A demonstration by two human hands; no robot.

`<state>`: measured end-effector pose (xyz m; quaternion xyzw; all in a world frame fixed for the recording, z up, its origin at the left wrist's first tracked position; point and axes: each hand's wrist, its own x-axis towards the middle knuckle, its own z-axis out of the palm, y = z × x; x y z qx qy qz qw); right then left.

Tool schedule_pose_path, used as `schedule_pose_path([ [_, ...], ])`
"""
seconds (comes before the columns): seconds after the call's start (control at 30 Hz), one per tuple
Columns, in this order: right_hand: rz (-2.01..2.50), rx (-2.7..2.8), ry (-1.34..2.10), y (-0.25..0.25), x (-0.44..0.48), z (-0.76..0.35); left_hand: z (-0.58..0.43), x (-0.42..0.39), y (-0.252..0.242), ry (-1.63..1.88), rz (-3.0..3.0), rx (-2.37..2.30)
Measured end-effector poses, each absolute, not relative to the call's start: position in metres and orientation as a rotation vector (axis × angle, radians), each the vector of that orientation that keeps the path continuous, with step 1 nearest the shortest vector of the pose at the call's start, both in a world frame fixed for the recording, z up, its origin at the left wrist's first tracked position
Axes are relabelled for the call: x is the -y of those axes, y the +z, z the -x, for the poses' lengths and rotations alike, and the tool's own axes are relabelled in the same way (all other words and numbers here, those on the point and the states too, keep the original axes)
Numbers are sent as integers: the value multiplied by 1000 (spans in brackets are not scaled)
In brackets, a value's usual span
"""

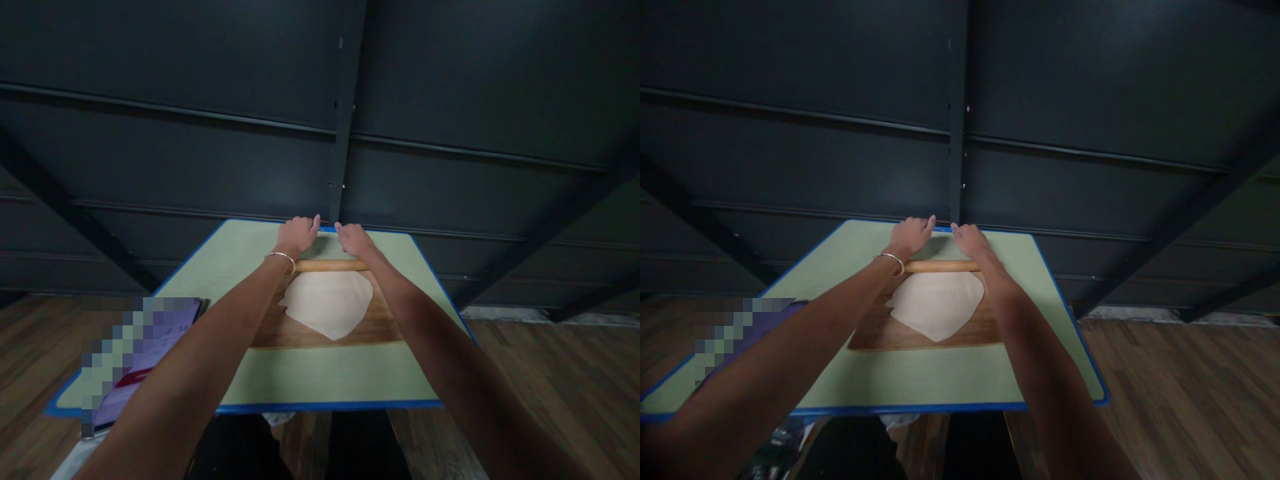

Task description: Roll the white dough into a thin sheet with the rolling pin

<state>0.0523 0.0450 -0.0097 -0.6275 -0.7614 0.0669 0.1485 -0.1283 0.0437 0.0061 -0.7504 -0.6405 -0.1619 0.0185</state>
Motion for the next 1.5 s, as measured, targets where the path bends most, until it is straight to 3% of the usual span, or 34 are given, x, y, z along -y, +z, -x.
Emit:
schedule_pose_path([
  [0.6,1764,2139,291,-18,-58,-56,127,-51,4,-528,2323,2021],
  [1.5,1885,2088,43,-4,-6,-45,135,-14,4,-661,2332,2057],
])
